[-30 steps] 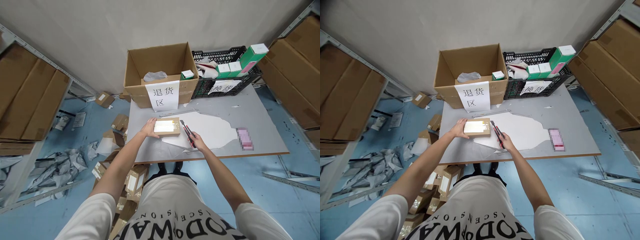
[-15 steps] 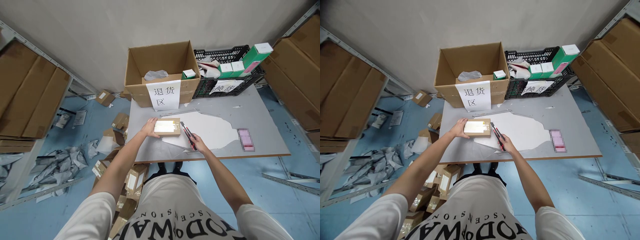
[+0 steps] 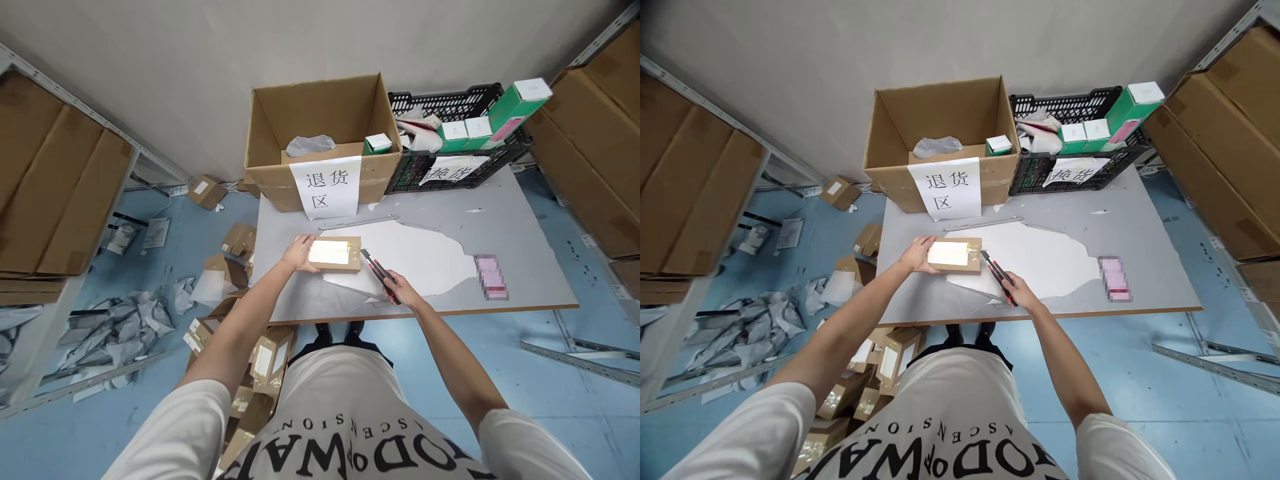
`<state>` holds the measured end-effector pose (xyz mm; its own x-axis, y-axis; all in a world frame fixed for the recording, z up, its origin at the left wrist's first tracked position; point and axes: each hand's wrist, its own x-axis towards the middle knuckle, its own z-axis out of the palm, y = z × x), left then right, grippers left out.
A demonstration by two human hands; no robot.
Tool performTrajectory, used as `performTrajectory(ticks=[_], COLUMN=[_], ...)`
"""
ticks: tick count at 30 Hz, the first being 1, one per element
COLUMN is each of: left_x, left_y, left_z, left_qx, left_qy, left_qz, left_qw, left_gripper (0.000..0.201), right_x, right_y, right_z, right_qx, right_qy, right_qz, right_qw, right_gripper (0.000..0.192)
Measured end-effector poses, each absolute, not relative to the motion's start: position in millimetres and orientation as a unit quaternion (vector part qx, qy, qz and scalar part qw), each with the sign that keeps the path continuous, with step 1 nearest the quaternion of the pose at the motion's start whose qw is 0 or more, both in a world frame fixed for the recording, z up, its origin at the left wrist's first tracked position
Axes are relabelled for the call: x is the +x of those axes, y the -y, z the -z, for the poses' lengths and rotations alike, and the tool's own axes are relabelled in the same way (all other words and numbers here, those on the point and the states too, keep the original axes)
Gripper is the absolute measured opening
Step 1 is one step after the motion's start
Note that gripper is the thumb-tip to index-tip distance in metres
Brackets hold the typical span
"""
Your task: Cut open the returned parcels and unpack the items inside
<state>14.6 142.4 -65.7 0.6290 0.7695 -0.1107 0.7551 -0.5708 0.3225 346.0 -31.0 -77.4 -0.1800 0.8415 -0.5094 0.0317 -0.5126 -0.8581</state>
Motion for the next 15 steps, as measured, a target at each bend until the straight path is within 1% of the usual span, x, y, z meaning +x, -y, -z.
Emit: performTrajectory(ticks=[9,15], left_x=[15.0,15.0], left_y=[-143.4,-143.0], left_z=[63.5,64.4], left_qx=[0.882,0.879], left_qy=[-0.436,-0.44], left_qz=[-0.012,-0.018], left_qw=[0.177,0.185], left_gripper=[0.115,0.116], right_x=[340.3,340.5], right_y=[56.7,75.7], right_z=[80.1,83.3], right_qx=[-0.584,-0.571], right_qy=[0.374,0.372], right_qz=[-0.658,-0.669], right_qw=[0.294,0.295], right_gripper=[0.047,0.049])
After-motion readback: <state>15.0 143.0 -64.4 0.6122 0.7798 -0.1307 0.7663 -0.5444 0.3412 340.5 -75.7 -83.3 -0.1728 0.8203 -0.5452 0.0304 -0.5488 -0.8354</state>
